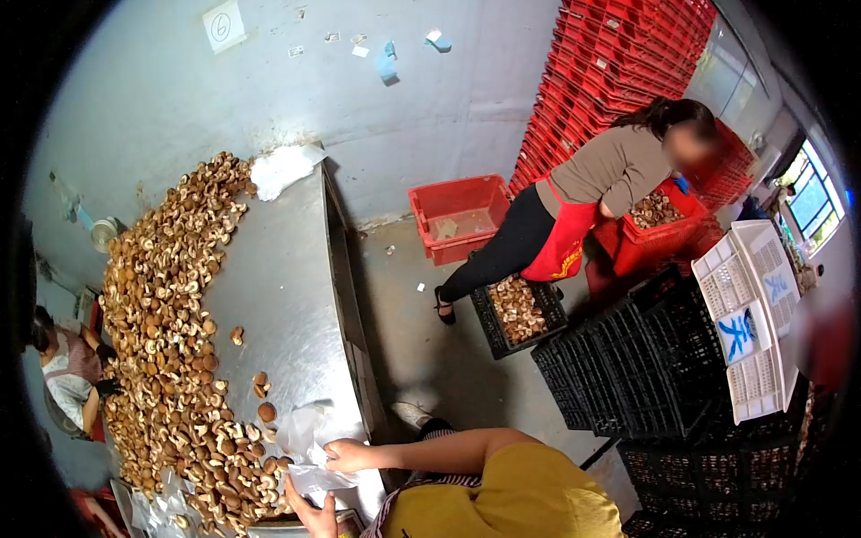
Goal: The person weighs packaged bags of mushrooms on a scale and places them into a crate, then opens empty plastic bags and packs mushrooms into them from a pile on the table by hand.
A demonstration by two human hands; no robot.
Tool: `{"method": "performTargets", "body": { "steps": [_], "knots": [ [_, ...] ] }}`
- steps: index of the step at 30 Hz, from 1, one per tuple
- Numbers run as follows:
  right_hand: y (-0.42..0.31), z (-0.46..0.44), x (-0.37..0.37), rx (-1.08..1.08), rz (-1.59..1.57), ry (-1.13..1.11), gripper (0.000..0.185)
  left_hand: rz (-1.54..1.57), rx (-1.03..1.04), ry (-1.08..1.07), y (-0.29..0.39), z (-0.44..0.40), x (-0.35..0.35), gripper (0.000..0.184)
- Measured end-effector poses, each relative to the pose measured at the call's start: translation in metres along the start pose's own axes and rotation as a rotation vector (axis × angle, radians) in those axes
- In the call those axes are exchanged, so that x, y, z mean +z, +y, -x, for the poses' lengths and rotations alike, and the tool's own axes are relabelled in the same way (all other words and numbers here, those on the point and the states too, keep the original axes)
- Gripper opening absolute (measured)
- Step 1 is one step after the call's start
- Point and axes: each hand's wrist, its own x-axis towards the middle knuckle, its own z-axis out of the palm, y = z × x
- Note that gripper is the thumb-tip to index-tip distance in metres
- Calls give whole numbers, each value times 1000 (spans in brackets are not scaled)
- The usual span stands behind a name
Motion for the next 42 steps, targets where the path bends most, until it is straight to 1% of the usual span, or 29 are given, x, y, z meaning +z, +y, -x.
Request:
{"method": "performTargets", "body": {
  "steps": [1, 2, 3, 4, 5, 6, 7, 9, 10, 11, 12, 13, 15, 17, 18, 19, 21, 22, 23, 25, 27, 28, 29, 31, 33, 36, 39, 40, 42],
  "knots": [
    [0, 1, -1, -1, -1, -1, 43, -102, 32, 12, 13, -5, -3, 91],
    [0, 2, -2, 12, -49, -14, 43, -22, 229, 98, 24, -13, -9, 56],
    [2, 2, -1, 19, -76, -24, 43, -25, 228, 97, 27, -15, -9, 56],
    [5, 2, -1, 25, -102, -34, 43, -43, 118, 93, 29, -15, -9, 60],
    [9, 1, -2, -7, -117, -44, 42, -61, 5, 91, 29, -12, -10, 67],
    [12, 2, 0, -40, -133, -64, 41, 86, -37, 41, 1, -11, -5, 80],
    [-19, 14, -22, 147, -361, -280, 41, 11, 14, 39, -32, -9, 2, 75],
    [-13, 13, -24, -38, -489, -304, 30, -42, -37, 21, 5, -19, -10, 71],
    [-2, 12, -18, -43, -560, -267, 25, -69, 5, -2, 3, -25, -12, 68],
    [-8, 15, -26, -99, -573, -269, 24, -96, -45, 0, -6, -25, -8, 59],
    [-17, 11, -30, 3, -482, -271, 23, -179, 23, 8, -8, -28, -11, 44],
    [-18, 11, -34, -34, -447, -227, 30, -221, 51, 4, -7, -32, -14, 27],
    [-31, 17, -43, -67, -366, -73, 25, -111, 74, 95, 3, -38, -14, 20],
    [-39, 19, -52, -30, -202, 39, 19, 24, -3, 76, 19, -39, -17, 15],
    [-44, 21, -52, 73, -331, 56, 15, 90, -38, 66, 25, -38, -17, 11],
    [-44, 20, -53, 74, -327, 55, 15, 93, -40, 68, 26, -36, -14, 11],
    [-39, 18, -54, -120, -218, 46, 22, 193, -179, -14, 26, -33, -7, 12],
    [-37, 17, -51, -65, -252, 31, 24, 203, -152, 1, 26, -31, -3, 21],
    [-35, 17, -47, -62, -250, 43, 24, 208, -144, -8, 27, -28, -2, 21],
    [-38, 22, -44, -130, -273, 56, 27, 333, -88, 42, 40, -28, 2, 30],
    [-76, 37, -47, -34, -302, 120, 26, 356, -189, -36, 51, -27, 5, 39],
    [-59, 35, -42, -8, -419, 77, 27, 397, -181, 18, 44, -26, 18, 48],
    [-20, 21, -24, -59, -572, 20, 30, 386, -133, 8, 34, -27, 24, 36],
    [-36, 30, -32, -206, -243, 127, 35, 469, -175, 21, 39, -27, 27, 20],
    [-28, 31, -22, -220, -271, 191, 40, 486, -210, 80, 38, -25, 33, 10],
    [-29, 39, -29, -145, -233, 105, 43, 550, -228, -24, 44, -25, 33, 8],
    [-25, 46, -26, -156, -232, 202, 34, 606, -248, -97, 51, -24, 33, 10],
    [-21, 46, -24, -155, -235, 215, 34, 599, -234, -107, 44, -23, 37, 15],
    [-14, 45, -23, -155, -116, 247, 29, 612, -264, -150, 43, -25, 41, 19]
  ]
}}
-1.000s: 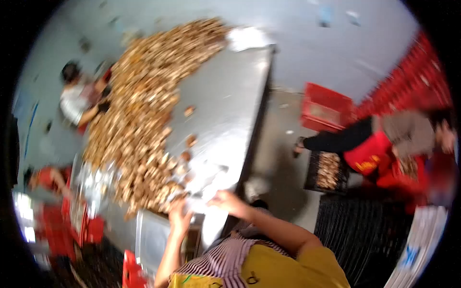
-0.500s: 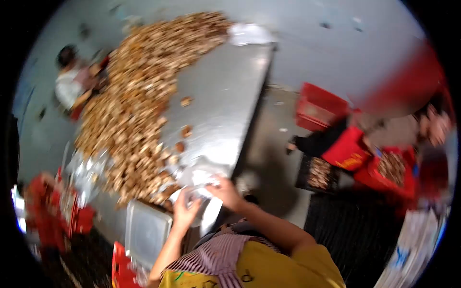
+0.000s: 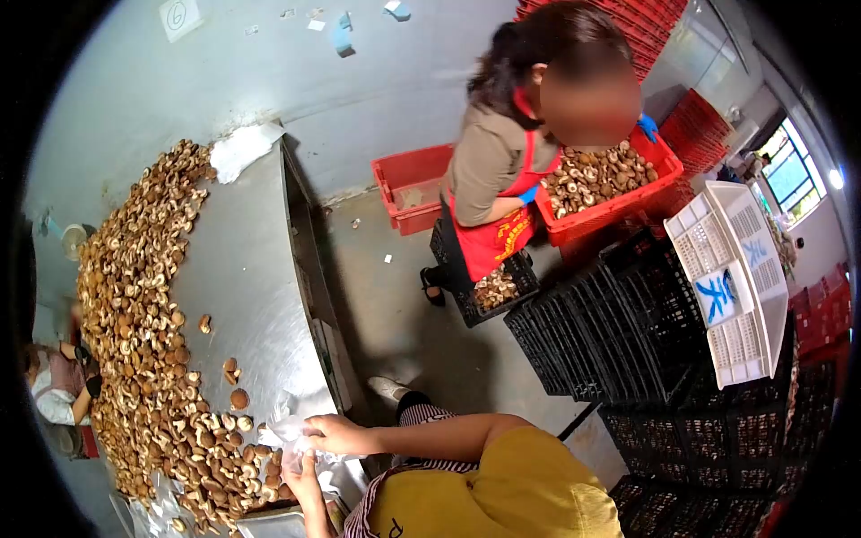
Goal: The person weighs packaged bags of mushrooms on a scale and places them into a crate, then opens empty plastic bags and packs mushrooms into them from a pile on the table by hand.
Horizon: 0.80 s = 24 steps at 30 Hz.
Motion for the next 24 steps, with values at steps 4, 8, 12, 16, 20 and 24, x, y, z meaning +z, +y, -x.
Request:
{"method": "performTargets", "body": {
  "steps": [4, 8, 12, 16, 20, 24],
  "knots": [
    [0, 3, -1, -71, 140, 40, 28, 17, -32, -28, -7, -3, 5, 23],
    [-1, 5, -5, -94, 192, 12, 29, -13, -59, -15, -1, 0, 7, 21],
    [-10, 8, -7, -143, 125, -29, 28, 28, -63, -22, 2, 3, 7, 22],
    [-1, 4, -3, -171, 108, -16, 25, -32, -30, -63, 3, 1, 2, 15],
    [0, 3, -11, -177, 82, -33, 24, -37, -33, -100, 11, 1, 2, 8],
    [-5, 4, -10, -217, 25, -10, 23, 8, -24, -68, 5, 2, 3, 7]
  ]
}}
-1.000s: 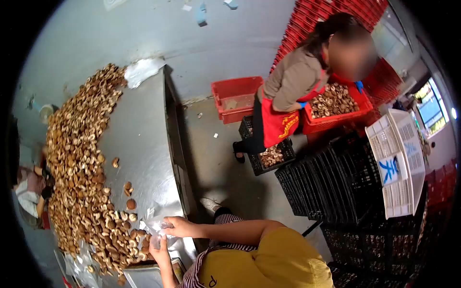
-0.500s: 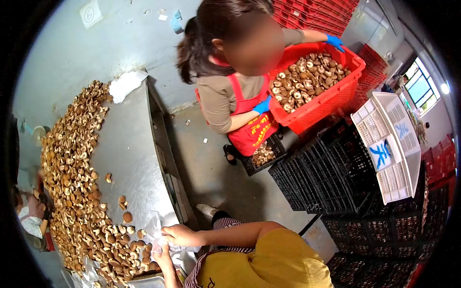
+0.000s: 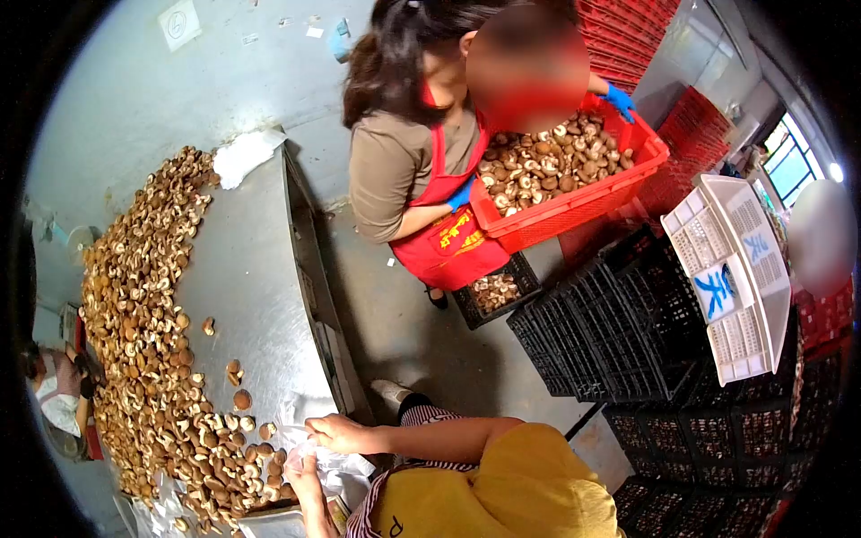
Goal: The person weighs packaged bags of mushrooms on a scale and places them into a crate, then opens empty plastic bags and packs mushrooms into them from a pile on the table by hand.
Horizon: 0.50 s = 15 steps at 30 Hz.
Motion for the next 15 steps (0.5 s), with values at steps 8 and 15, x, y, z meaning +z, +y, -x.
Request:
{"method": "performTargets", "body": {
  "steps": [8, 15],
  "knots": [
    [-13, 5, 3, 256, -464, -107, 28, 108, -53, 46, -9, 10, -8, 17],
    [-47, -2, -8, 277, 110, -218, 21, -37, -5, 126, 6, 34, -9, 11]
  ]
}}
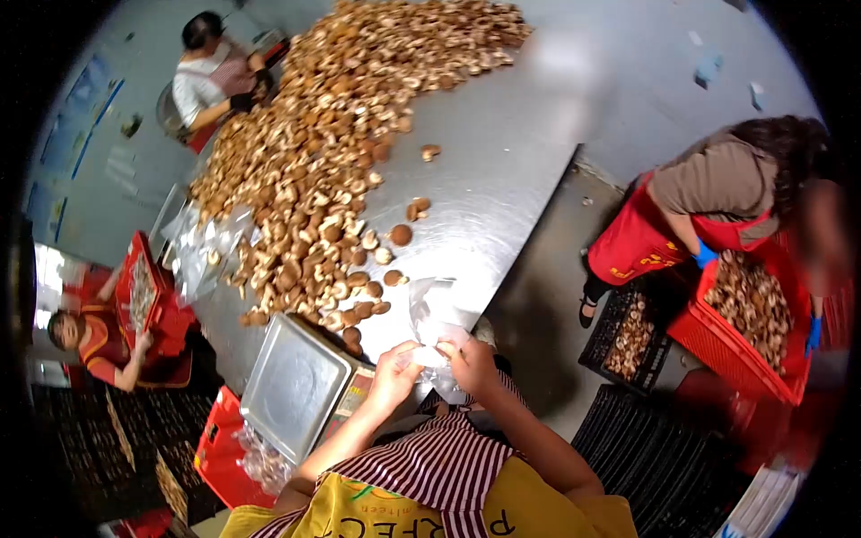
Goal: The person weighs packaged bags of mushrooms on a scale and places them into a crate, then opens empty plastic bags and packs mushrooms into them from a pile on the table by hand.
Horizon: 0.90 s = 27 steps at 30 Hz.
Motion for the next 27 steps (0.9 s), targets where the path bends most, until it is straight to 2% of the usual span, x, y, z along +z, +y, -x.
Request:
{"method": "performTargets", "body": {
  "steps": [2, 3, 8, 10, 12, 14, 18, 20, 21, 23, 27],
  "knots": [
    [4, -5, 2, -74, -9, -50, 21, -172, 270, 64, -3, -1, -7, 15],
    [0, -9, 4, -142, -26, -68, 21, -235, 340, 111, 6, 1, -13, 15],
    [-23, -20, 24, -300, -132, 4, 19, -289, 315, 163, -1, 12, -22, 10],
    [-15, -25, 30, -158, -74, -72, 20, -285, 292, 219, 1, 14, -23, 9],
    [-19, -28, 38, -202, -99, -89, 18, -266, 258, 279, 3, 19, -24, 10],
    [-37, -24, 44, -147, -94, -47, 18, -247, 337, 335, -5, 21, -26, 9],
    [-44, -21, 60, -160, -155, 11, 15, -253, 366, 409, 0, 27, -31, 7],
    [-36, -22, 68, -26, -394, 1, 15, -250, 372, 463, 1, 29, -30, 7],
    [-33, -22, 71, -27, -391, -11, 15, -231, 369, 476, -1, 30, -29, 8],
    [-29, -24, 75, 104, -563, -15, 14, -202, 337, 496, -5, 33, -28, 8],
    [-38, -29, 81, 82, -541, -94, 13, -172, 299, 568, -14, 40, -30, 9]
  ]
}}
